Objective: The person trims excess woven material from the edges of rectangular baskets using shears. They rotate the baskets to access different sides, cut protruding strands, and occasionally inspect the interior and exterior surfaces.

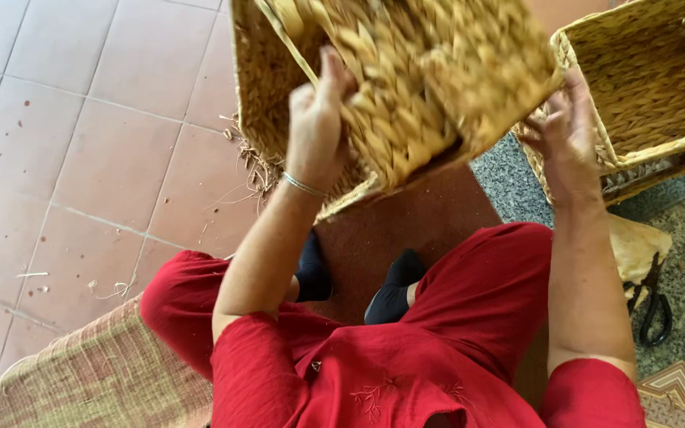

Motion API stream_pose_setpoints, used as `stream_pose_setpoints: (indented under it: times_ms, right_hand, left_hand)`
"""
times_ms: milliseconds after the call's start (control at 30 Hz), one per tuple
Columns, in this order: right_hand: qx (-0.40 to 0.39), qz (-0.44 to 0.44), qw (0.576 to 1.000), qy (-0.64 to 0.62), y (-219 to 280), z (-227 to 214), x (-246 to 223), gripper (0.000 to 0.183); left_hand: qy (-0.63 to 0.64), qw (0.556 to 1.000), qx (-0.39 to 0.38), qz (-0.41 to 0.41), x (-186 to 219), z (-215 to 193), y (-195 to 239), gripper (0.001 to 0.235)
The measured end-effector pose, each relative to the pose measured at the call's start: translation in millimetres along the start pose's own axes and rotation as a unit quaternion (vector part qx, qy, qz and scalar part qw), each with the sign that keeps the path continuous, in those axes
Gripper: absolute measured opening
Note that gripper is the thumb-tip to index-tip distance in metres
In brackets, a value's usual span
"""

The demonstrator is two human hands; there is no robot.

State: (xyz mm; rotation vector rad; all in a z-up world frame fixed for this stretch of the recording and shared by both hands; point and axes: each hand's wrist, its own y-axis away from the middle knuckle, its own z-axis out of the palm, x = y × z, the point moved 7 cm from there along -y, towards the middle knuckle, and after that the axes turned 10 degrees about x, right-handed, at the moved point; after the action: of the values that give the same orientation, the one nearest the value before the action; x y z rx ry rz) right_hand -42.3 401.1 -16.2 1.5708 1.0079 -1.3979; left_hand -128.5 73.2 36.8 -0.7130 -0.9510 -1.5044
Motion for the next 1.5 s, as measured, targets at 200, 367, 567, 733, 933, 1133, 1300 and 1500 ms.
stream_pose_setpoints:
  times_ms: [200,367,567,733,933,1133,1300,1500]
  right_hand:
    - [-0.006,-0.183,0.979,-0.089,-28,-2,-30,0.106]
    - [0.053,-0.207,0.976,-0.029,-53,8,-19,0.094]
    - [0.016,-0.257,0.965,0.042,-42,47,-6,0.091]
    - [0.019,-0.188,0.982,0.003,-32,54,-4,0.119]
    - [-0.067,-0.012,0.988,-0.138,52,49,154,0.068]
    - [0.054,0.122,0.988,-0.078,86,47,233,0.051]
    - [0.104,-0.083,0.984,0.115,38,54,151,0.050]
    - [0.029,-0.024,0.979,0.199,-14,63,89,0.060]
  left_hand:
    - [-0.275,0.914,-0.043,0.295,89,15,26,0.072]
    - [0.185,0.978,0.063,-0.073,48,-24,-5,0.052]
    - [0.195,0.980,0.037,-0.015,23,-68,-23,0.043]
    - [0.049,0.993,-0.057,0.095,17,-78,-5,0.058]
    - [-0.344,0.921,-0.178,0.037,-116,-142,151,0.064]
    - [-0.372,0.916,0.102,0.107,-177,-168,165,0.015]
    - [-0.301,0.926,0.063,0.218,-85,-121,87,0.021]
    - [-0.241,0.957,0.161,-0.009,-99,-124,9,0.043]
